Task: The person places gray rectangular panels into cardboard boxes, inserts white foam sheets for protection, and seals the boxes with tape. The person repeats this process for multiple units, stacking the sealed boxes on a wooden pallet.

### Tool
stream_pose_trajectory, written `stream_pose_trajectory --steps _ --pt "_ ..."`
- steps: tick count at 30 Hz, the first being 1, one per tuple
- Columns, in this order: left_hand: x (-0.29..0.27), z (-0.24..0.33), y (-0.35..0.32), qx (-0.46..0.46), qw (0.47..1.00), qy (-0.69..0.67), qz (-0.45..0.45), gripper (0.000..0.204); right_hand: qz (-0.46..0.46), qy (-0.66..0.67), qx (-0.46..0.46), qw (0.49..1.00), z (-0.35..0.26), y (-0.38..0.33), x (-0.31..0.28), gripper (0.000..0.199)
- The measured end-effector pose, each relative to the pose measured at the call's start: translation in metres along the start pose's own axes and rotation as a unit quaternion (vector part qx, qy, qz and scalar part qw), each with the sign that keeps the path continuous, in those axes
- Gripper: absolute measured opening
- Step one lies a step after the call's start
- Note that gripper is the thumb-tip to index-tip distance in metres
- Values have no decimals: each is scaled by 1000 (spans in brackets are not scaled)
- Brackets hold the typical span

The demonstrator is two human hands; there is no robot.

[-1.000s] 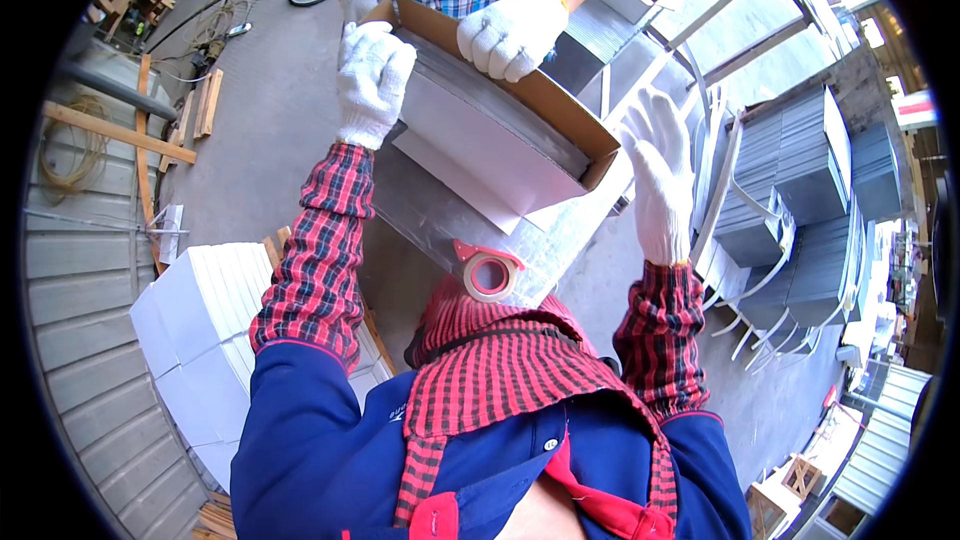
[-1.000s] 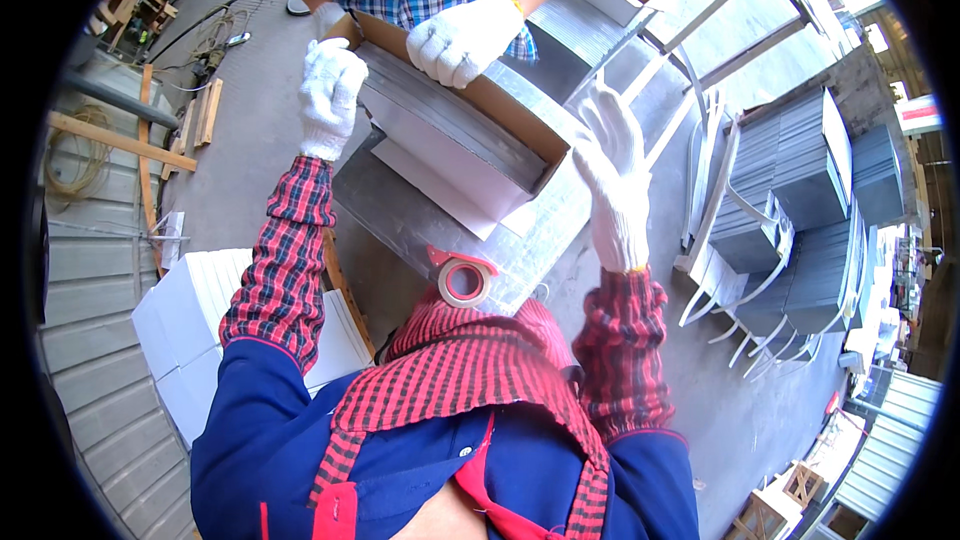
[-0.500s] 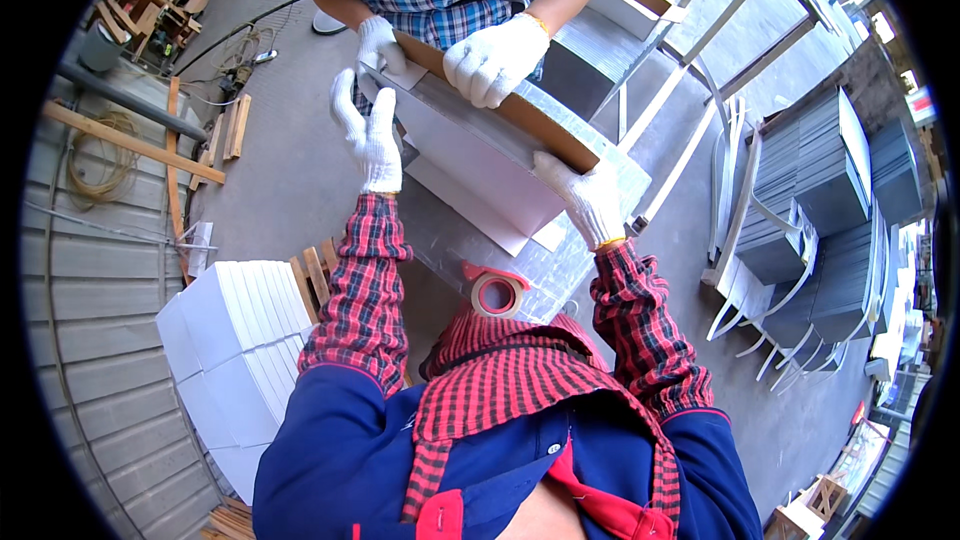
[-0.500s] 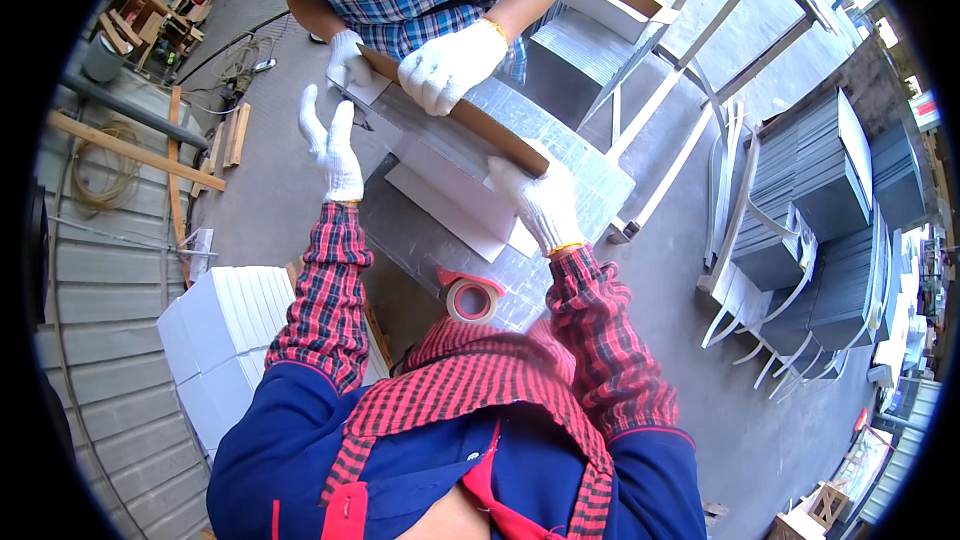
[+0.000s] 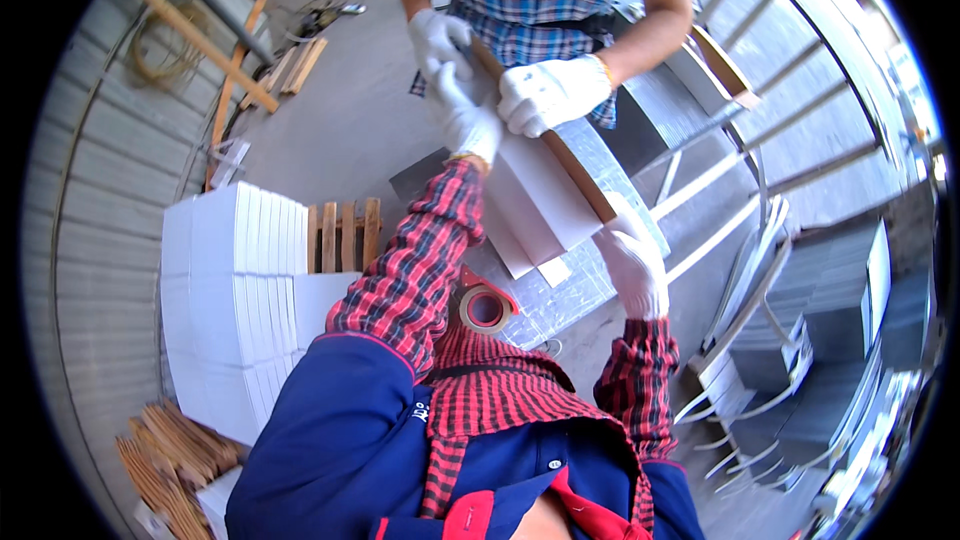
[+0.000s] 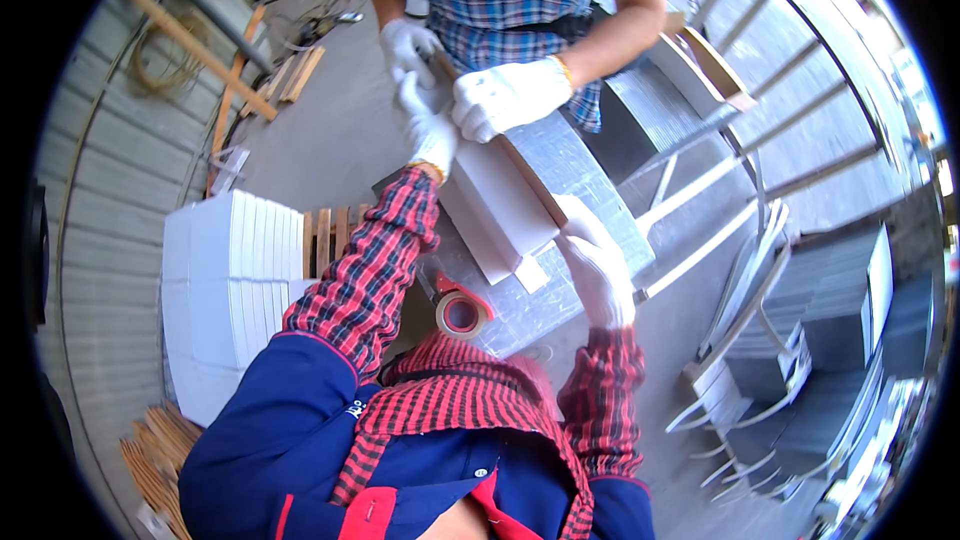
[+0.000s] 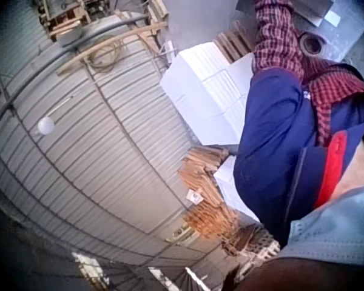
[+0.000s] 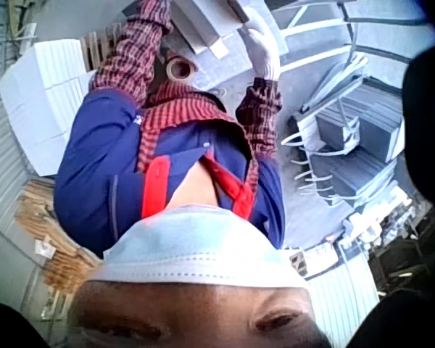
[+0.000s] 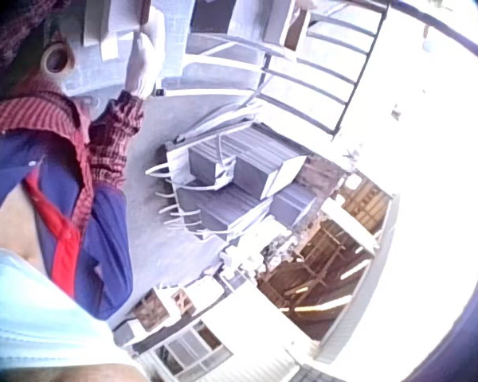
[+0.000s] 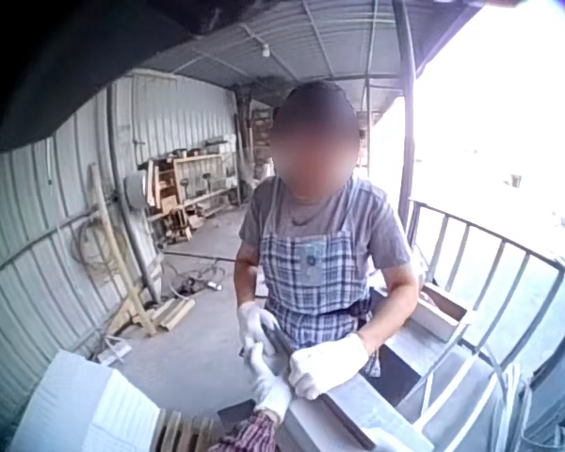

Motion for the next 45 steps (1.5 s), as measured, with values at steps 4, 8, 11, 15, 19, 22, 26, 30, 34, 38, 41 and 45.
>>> stream_pose_trajectory --steps 4,8,11,15,19,22,26,30,34,38,41,45 --pt "7 -8 -7 -264 924 -273 51 52 127 -45 -10 991 -33 -1 13 67" --pt "3 -3 -9 -91 995 5 50 46 148 -306 -130 931 -30 11 33 47" --pt "-3 -18 -25 -121 987 -57 84 40 97 -551 -227 797 -49 3 62 50" --pt "-3 -63 -63 -343 835 -398 165 33 78 -609 -251 749 -48 2 78 54" --pt "-43 -8 -66 -230 940 -158 196 28 103 -653 -258 705 -45 2 75 50" --pt "-74 56 -38 80 991 -76 70 24 108 -660 -280 688 -44 0 79 44" --pt "-59 93 -14 305 945 -39 -112 24 132 -658 -281 686 -40 -5 98 37" --pt "-23 78 -6 350 909 -60 -220 23 170 -670 -271 670 -24 -27 94 36" --pt "-18 73 -5 366 894 -80 -245 23 186 -399 -204 874 32 -97 76 37" --pt "-8 71 -13 378 882 -106 -262 23 235 -307 152 910 136 -108 66 57" --pt "-5 63 -12 402 882 -82 -230 22 111 -557 153 809 173 -59 75 90" --pt "-20 73 -11 441 867 -123 -199 24 67 -571 198 794 232 -29 74 69"
Point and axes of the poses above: each hand's wrist, its own y-axis towards the middle knuckle, its own x-axis out of the palm, z = x × y, the point moved 8 cm from there along y, towards the middle knuckle, and after that the axes turned 1 degree about -y, right-handed, at the moved point
